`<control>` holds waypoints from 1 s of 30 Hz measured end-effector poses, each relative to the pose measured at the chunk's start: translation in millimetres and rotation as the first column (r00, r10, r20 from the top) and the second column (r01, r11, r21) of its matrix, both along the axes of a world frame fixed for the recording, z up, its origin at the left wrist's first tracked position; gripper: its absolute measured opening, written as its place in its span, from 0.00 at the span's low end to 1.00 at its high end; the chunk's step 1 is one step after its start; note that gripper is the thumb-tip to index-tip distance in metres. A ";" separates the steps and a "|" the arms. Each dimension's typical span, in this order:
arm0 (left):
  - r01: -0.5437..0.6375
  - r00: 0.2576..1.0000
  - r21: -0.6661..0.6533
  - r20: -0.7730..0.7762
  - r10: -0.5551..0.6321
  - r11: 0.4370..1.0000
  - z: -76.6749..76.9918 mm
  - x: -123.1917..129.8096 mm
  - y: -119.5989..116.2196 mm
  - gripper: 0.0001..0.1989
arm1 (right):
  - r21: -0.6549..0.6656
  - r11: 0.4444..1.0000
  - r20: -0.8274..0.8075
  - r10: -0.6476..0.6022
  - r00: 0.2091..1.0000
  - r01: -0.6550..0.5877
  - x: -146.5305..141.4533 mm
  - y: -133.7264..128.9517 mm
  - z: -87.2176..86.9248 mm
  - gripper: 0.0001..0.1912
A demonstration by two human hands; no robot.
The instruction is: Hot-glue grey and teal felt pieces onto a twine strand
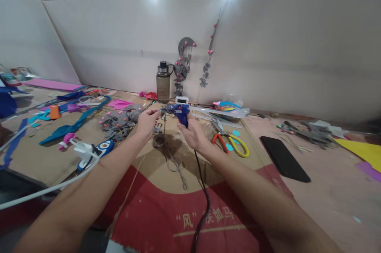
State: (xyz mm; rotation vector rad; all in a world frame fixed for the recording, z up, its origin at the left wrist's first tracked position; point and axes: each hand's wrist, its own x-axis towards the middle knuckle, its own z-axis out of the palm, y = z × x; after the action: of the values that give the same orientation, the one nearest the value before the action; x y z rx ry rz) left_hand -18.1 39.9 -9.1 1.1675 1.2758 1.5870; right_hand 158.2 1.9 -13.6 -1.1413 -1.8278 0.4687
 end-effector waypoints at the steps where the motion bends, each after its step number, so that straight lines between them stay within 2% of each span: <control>1: -0.018 0.997 0.031 -0.075 0.020 0.999 0.1 -1.4 0.2 0.09 | 0.012 1.000 0.051 -0.020 0.998 0.020 -0.4 -2.8 1.7 0.16; 4: -0.073 0.951 0.150 -0.287 0.115 0.986 0.2 -6.9 2.2 0.07 | 0.043 0.999 0.168 -0.006 0.986 -0.001 -2.6 -11.1 5.5 0.16; 6: -0.091 0.939 0.177 -0.311 0.144 0.980 -0.3 -10.1 4.6 0.08 | 0.069 0.997 0.171 0.025 0.985 -0.037 -3.6 -14.0 6.4 0.16; 9: -0.084 0.985 0.088 -0.146 0.096 0.993 -1.6 -11.2 8.2 0.09 | 0.045 0.999 0.030 0.022 0.999 -0.024 -2.1 -10.5 6.3 0.15; 11: -0.049 0.999 0.006 0.009 0.049 0.999 -2.2 -9.9 9.5 0.10 | -0.053 0.998 -0.124 0.023 0.992 -0.029 2.0 -3.0 6.0 0.15; 13: -0.004 0.992 -0.040 0.127 0.009 0.999 -2.6 -8.0 9.6 0.11 | -0.200 0.980 -0.176 -0.037 0.984 0.001 8.6 7.2 4.8 0.14; 16: 0.053 0.980 -0.050 0.197 -0.042 0.997 -2.8 -5.8 8.1 0.12 | -0.353 0.919 -0.011 -0.189 0.982 0.173 20.0 23.3 -1.2 0.13; 20: 0.104 0.979 -0.019 0.177 -0.099 0.994 -2.8 -2.8 4.7 0.13 | -0.392 0.877 0.162 -0.232 0.959 0.278 29.5 34.7 -13.8 0.12; 24: 0.143 0.985 0.020 0.095 -0.144 0.990 -0.7 3.1 -1.1 0.12 | -0.358 0.875 0.269 -0.238 0.933 0.327 32.5 29.6 -17.5 0.14; 27: 0.174 0.983 0.033 0.060 -0.176 0.984 3.2 9.9 -8.0 0.12 | -0.215 0.903 0.333 -0.290 0.897 0.372 31.8 21.7 -10.6 0.14; 29: 0.186 0.981 0.041 0.047 -0.188 0.982 6.7 14.9 -13.7 0.12 | -0.085 0.942 0.280 -0.291 0.915 0.326 27.1 17.3 -3.5 0.11; 30: 0.186 0.981 0.047 0.042 -0.188 0.981 8.5 17.1 -16.6 0.12 | -0.048 0.961 0.197 -0.259 0.946 0.273 23.0 15.3 0.0 0.10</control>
State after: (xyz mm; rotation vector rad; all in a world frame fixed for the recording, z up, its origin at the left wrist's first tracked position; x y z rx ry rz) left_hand -1.0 23.3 -0.6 1.2329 1.0732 1.5003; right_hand 181.2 17.3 -13.6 -1.5039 -1.7913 0.2797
